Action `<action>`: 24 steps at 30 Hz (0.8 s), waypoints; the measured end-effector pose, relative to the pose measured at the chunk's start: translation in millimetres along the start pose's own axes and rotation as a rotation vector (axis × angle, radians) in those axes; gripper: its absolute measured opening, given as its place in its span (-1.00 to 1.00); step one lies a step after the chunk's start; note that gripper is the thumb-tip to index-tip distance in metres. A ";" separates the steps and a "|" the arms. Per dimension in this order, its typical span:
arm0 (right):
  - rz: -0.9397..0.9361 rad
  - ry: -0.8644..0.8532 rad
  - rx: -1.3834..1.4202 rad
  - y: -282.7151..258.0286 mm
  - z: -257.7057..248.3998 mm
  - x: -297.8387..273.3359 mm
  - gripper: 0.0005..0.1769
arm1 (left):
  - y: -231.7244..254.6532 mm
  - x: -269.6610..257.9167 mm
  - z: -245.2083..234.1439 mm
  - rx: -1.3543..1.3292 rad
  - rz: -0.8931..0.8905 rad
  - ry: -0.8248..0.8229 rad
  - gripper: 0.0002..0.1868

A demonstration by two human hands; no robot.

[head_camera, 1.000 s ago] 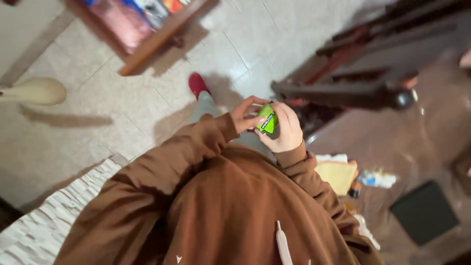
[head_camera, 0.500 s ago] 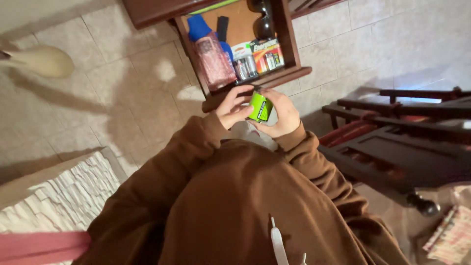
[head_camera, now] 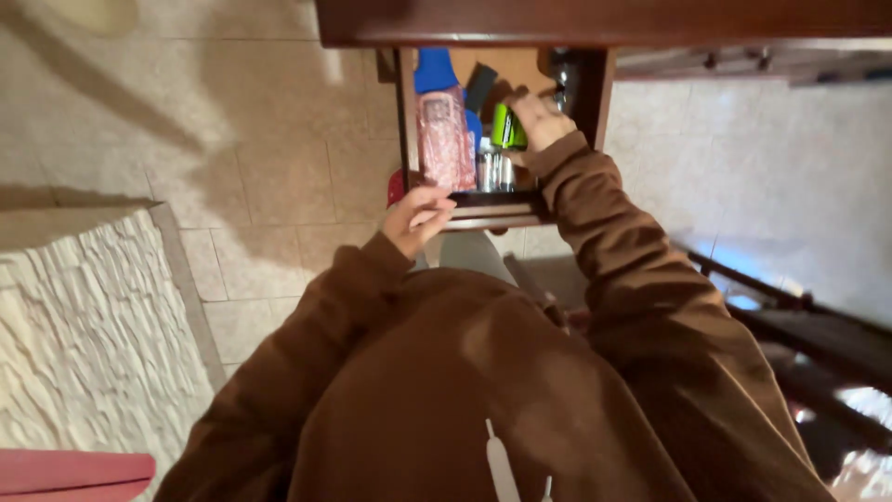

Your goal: The recorder takes various objects out of a drawer, places them on a table, and then returns them to the drawer.

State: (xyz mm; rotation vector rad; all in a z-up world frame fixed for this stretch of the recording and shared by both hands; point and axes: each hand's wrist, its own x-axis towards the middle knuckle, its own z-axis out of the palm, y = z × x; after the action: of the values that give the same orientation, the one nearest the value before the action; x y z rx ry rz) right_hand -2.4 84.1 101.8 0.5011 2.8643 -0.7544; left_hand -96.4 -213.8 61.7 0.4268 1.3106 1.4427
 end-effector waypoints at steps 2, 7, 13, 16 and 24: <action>-0.023 -0.075 -0.046 5.5 0.2 18.4 -0.11 | 1.1 -2.0 2.9 -0.028 0.022 0.030 -0.58; -0.024 -0.286 -0.099 8.3 0.7 32.8 -0.05 | -5.4 -14.1 15.5 -0.042 0.081 0.101 -0.62; -0.075 -0.415 -0.114 22.8 2.6 42.0 0.01 | -7.1 -8.0 19.8 -0.204 0.056 0.083 -0.58; -0.088 -0.467 -0.120 16.5 -5.6 44.1 0.00 | -4.4 -3.6 20.9 -0.185 0.048 0.141 -0.59; -0.166 -0.307 -0.009 29.8 -1.8 30.7 0.18 | 16.4 18.8 27.7 -0.010 0.136 0.055 -0.68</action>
State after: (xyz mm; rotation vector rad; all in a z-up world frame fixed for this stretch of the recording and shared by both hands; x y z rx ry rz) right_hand -20.8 118.0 83.2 0.1309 2.6407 -0.7676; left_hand -87.9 -181.2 77.8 0.4800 1.3389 1.5828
